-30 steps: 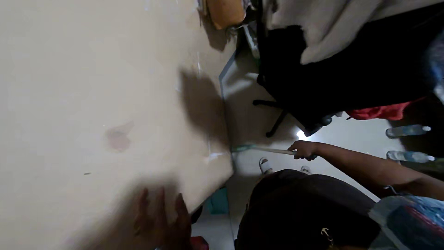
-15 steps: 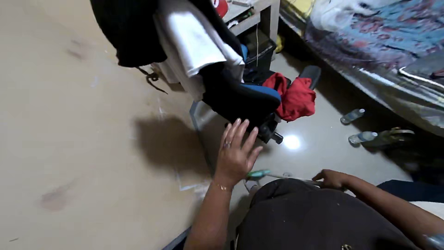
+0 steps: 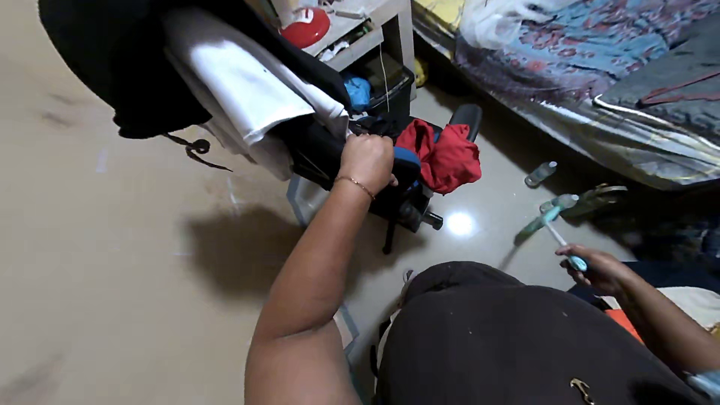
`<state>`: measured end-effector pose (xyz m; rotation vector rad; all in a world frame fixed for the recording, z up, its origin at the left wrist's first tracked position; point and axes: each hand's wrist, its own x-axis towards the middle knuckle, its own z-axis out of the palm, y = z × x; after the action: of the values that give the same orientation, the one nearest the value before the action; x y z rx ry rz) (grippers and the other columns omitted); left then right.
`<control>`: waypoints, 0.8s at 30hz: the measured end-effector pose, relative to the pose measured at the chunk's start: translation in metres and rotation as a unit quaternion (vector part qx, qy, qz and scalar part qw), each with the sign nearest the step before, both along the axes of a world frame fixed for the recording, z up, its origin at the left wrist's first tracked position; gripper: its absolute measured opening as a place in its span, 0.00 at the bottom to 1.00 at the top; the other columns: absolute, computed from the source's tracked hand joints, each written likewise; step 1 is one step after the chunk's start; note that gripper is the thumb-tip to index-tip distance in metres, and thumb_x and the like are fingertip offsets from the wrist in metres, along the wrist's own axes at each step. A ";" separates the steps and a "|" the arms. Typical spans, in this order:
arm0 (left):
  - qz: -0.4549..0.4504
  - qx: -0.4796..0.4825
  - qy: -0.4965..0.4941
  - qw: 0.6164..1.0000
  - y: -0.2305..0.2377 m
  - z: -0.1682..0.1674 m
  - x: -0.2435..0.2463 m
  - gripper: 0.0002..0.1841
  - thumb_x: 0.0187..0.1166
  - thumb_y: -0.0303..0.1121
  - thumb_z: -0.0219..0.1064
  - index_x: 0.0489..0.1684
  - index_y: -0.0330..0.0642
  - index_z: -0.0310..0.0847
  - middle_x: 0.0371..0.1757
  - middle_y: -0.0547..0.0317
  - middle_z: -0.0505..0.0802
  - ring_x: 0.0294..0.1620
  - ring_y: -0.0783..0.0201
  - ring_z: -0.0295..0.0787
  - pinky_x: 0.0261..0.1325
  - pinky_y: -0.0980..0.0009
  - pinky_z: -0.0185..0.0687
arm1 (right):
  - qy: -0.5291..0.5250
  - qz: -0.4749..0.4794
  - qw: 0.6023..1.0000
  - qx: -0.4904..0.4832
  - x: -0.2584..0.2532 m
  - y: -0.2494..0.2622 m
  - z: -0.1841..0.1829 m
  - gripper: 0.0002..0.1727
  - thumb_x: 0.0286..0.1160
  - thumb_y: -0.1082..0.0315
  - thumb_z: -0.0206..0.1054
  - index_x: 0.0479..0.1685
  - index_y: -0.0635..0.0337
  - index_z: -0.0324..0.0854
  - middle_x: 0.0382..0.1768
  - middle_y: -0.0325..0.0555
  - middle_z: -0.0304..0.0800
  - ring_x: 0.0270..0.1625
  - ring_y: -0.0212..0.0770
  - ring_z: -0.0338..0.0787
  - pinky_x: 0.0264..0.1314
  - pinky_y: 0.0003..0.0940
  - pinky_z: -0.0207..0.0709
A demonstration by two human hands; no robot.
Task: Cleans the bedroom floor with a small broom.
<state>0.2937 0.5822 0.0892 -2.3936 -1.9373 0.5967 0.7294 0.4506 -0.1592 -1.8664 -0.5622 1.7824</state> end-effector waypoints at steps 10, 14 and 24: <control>-0.029 0.083 -0.052 0.995 -0.062 -0.020 -0.083 0.32 0.63 0.54 0.83 0.51 0.33 0.86 0.45 0.42 0.93 0.49 0.43 0.91 0.57 0.45 0.81 | 0.046 -0.194 0.967 0.159 -0.051 0.085 0.035 0.23 0.95 0.45 0.39 0.59 0.56 0.66 0.44 0.50 0.96 0.46 0.50 0.98 0.44 0.44 0.92; 0.003 0.076 -0.056 0.996 -0.071 -0.024 -0.111 0.30 0.58 0.49 0.88 0.50 0.33 0.87 0.49 0.42 0.92 0.53 0.43 0.90 0.65 0.45 0.78 | 0.070 -0.179 0.965 0.179 -0.070 0.119 0.037 0.38 0.90 0.31 0.29 0.65 0.57 0.65 0.50 0.56 0.95 0.51 0.54 0.97 0.47 0.47 0.91; 0.033 0.105 -0.078 0.991 -0.101 -0.026 -0.137 0.29 0.43 0.35 0.94 0.45 0.38 0.89 0.46 0.48 0.93 0.52 0.46 0.92 0.75 0.44 0.74 | 0.098 -0.035 0.978 0.181 -0.119 0.210 -0.003 0.41 0.90 0.34 0.25 0.89 0.57 0.42 0.59 0.56 0.85 0.51 0.47 0.92 0.51 0.46 0.89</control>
<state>0.1566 0.4813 0.0631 -2.3171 -2.0295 0.1983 0.6103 0.6603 -0.1618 -1.4318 -0.6836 1.6633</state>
